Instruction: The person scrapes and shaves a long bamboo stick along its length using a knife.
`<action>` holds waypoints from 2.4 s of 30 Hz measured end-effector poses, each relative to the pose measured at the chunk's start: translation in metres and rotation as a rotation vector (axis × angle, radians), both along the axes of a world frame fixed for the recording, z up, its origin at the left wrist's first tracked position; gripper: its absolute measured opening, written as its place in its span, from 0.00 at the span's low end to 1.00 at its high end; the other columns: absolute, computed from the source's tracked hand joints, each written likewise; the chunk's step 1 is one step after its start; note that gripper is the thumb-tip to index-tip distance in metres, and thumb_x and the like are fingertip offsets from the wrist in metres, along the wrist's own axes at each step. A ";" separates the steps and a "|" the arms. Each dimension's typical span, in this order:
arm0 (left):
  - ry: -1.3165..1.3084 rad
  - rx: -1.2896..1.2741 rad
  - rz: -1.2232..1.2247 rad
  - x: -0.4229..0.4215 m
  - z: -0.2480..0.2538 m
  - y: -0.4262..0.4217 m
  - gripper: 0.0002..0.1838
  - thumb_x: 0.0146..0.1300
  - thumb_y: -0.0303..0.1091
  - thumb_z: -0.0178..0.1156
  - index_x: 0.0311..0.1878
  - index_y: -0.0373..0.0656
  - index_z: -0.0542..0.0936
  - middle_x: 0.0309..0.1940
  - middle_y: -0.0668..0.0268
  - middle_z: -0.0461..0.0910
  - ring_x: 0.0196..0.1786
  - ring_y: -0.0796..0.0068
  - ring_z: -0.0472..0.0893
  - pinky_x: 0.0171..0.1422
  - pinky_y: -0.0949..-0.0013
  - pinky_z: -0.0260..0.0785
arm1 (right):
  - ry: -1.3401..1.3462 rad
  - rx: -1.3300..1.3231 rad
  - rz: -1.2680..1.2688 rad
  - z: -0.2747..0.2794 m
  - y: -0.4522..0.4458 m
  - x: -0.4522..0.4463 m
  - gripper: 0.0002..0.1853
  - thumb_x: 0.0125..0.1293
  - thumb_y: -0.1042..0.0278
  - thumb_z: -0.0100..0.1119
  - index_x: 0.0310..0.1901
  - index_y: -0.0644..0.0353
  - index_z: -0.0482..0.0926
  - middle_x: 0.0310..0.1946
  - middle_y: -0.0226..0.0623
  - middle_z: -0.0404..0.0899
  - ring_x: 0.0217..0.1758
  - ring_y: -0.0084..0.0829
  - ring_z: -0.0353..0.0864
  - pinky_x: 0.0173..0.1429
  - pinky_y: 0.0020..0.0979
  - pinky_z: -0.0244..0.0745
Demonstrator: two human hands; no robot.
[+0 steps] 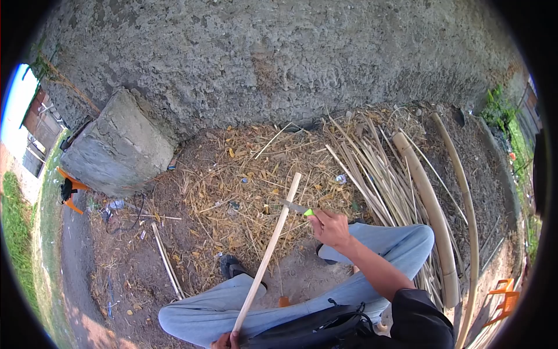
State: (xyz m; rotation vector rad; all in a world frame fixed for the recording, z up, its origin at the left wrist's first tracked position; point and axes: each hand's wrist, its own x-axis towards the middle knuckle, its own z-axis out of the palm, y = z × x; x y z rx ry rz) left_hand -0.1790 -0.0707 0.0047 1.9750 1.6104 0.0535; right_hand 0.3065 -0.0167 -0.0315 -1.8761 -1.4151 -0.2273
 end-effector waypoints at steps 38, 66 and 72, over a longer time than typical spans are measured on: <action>-0.246 0.044 0.020 -0.005 -0.010 0.000 0.17 0.77 0.39 0.52 0.44 0.37 0.86 0.27 0.57 0.87 0.31 0.63 0.88 0.37 0.61 0.78 | -0.164 0.049 0.150 0.033 0.006 -0.015 0.12 0.71 0.59 0.62 0.41 0.61 0.83 0.21 0.33 0.81 0.12 0.30 0.76 0.13 0.33 0.66; -0.318 0.276 -0.105 -0.011 -0.014 -0.008 0.17 0.77 0.39 0.51 0.45 0.38 0.86 0.27 0.59 0.87 0.32 0.60 0.88 0.40 0.61 0.78 | -0.063 -0.025 -0.055 0.020 0.039 0.046 0.14 0.71 0.58 0.62 0.40 0.62 0.85 0.22 0.39 0.83 0.14 0.37 0.79 0.16 0.36 0.69; -0.135 0.017 0.023 0.001 -0.003 0.001 0.16 0.77 0.40 0.50 0.46 0.42 0.85 0.32 0.58 0.88 0.35 0.59 0.88 0.42 0.59 0.79 | 0.086 -0.041 -0.276 0.024 0.027 0.052 0.16 0.74 0.59 0.58 0.41 0.65 0.86 0.19 0.37 0.79 0.15 0.32 0.77 0.24 0.40 0.71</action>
